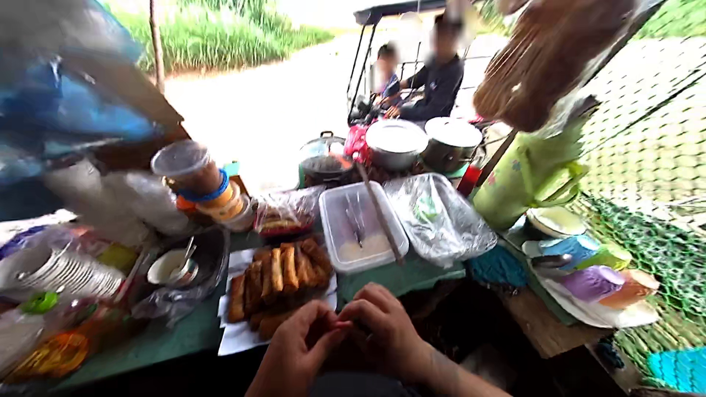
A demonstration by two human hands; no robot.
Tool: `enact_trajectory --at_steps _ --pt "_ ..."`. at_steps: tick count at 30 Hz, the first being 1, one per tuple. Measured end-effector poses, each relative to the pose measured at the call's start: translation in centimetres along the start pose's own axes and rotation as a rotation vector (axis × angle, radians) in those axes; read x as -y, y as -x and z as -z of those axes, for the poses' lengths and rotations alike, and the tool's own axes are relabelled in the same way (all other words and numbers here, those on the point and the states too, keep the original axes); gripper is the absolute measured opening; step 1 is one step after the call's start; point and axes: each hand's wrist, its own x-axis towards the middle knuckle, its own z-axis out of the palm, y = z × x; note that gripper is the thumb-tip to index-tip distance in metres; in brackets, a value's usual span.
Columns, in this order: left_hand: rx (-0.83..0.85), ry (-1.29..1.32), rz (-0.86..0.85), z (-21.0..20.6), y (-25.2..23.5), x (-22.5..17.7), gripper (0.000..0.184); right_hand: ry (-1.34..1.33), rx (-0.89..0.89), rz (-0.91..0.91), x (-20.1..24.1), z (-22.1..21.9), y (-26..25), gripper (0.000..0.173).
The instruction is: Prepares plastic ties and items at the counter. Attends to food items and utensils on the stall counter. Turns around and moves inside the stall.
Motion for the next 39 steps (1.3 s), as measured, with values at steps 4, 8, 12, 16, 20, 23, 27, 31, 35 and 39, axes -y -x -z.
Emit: enact_trajectory --at_steps 4,8,12,16,20,23,27,31,35,39 --pt "-0.002 -0.028 0.015 -0.1 0.1 -0.1 0.013 -0.024 -0.022 -0.044 0.0 -0.5 -0.4 0.014" --pt "-0.123 0.141 -0.037 -0.8 0.3 0.0 0.007 -0.253 -0.086 -0.176 0.2 -1.7 -0.8 0.029" --pt "-0.251 0.202 -0.144 -1.4 0.0 0.4 0.007 -0.603 -0.060 -0.361 0.6 -3.1 -0.6 0.033" --pt "-0.350 0.275 -0.181 -2.1 -0.7 0.8 0.011 -0.933 -0.052 -0.611 1.6 -4.0 -1.2 0.020" --pt "-0.424 0.356 -0.157 -2.7 -1.5 1.5 0.015 -1.234 -0.062 -0.899 2.8 -4.6 -2.1 0.014" --pt "-0.427 0.418 -0.157 -2.9 -1.7 2.2 0.015 -1.337 -0.040 -1.015 2.9 -4.6 -2.5 0.022" --pt "-0.372 0.444 -0.092 -2.2 -1.3 2.0 0.017 -1.377 -0.023 -0.921 2.0 -4.9 -1.8 0.014" --pt "-0.343 0.494 -0.038 -2.0 -1.0 2.2 0.021 -1.281 0.042 -0.858 1.3 -4.5 -1.3 0.013" --pt "-0.290 0.582 0.031 -1.8 -0.8 2.8 0.024 -1.158 0.127 -0.837 0.7 -4.4 -0.7 0.018" --pt "-0.284 0.587 -0.013 -1.9 -0.8 3.9 0.034 -1.092 0.186 -0.827 0.1 -4.3 -0.3 0.019"
